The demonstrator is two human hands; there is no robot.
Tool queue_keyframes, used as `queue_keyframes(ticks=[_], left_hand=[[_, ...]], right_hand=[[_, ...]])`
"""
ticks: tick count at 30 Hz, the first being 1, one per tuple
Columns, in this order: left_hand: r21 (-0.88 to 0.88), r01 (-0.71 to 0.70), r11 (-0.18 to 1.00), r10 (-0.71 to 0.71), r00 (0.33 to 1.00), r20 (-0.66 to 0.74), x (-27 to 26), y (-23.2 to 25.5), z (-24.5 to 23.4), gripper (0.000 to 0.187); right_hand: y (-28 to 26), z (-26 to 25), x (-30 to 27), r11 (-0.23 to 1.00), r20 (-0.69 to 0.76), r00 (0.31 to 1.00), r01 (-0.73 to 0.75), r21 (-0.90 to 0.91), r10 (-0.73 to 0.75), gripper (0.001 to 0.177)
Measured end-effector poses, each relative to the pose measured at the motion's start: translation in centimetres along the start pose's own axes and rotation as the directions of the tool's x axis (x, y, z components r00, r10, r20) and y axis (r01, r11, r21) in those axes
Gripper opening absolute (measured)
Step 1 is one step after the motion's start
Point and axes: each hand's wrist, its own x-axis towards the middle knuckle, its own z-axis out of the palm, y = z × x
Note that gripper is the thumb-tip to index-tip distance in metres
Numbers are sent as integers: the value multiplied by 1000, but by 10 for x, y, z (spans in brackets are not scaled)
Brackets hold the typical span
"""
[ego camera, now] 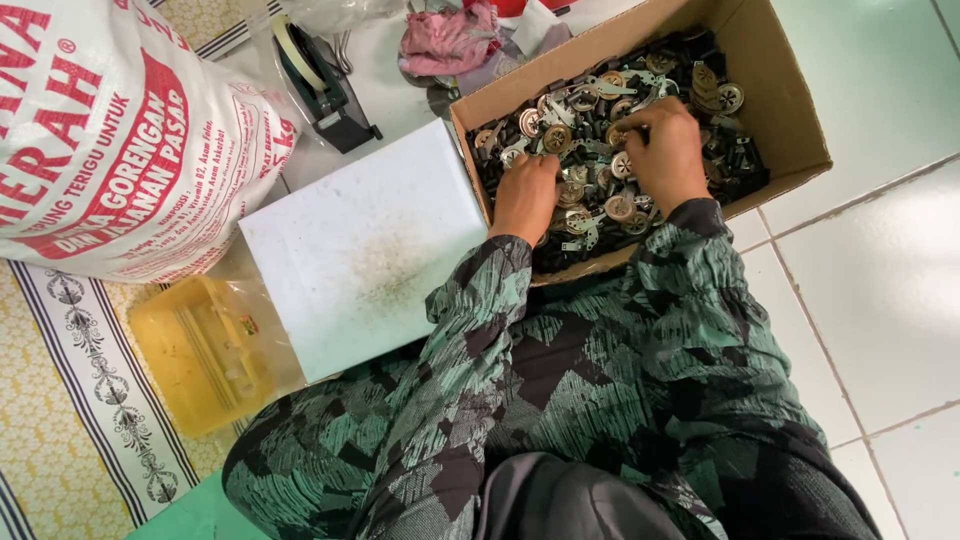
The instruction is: Sorting small metal hardware pieces from a large box and placing them into small plastic bags for packaging.
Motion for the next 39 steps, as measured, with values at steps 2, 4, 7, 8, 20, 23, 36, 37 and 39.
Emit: queue_keyframes(ticks=[2,4,7,8,20,23,36,37,39], left_hand=[[-167,86,982,-85,996,13,1,6,-20,12],[-328,170,929,-167,985,38,1,12,-39,12],[-599,150,787,-209,977,-30,-2,20,-63,21],[-672,161,723,-259,965,-47,-3,23,-68,21],[-829,-66,555,-179,964,-197,-29,41,-111,20],[-787,-71,613,-156,966,-208,-42,27,-104,20],[-578,-63,813,-122,954,-275,-54,22,-98,22],[-579,-64,813,-122,953,-276,-53,23,-99,22],[-562,-81,823,-97,955,-280,-53,23,-99,21]], right_hand=[[7,18,3,998,114,993,41,-53,-35,21],[16,33,1,991,228,972,87,-100,-62,20],[24,40,-5,946,370,929,120,-301,-1,31],[19,37,-3,940,376,926,126,-319,4,31],[11,41,-1,856,440,898,222,-466,7,33],[11,32,-3,860,472,880,197,-471,56,34],[-48,2,-17,934,413,908,90,-345,65,41],[-34,15,-14,934,413,909,91,-346,65,41],[-6,40,-8,866,406,913,167,-472,46,32]])
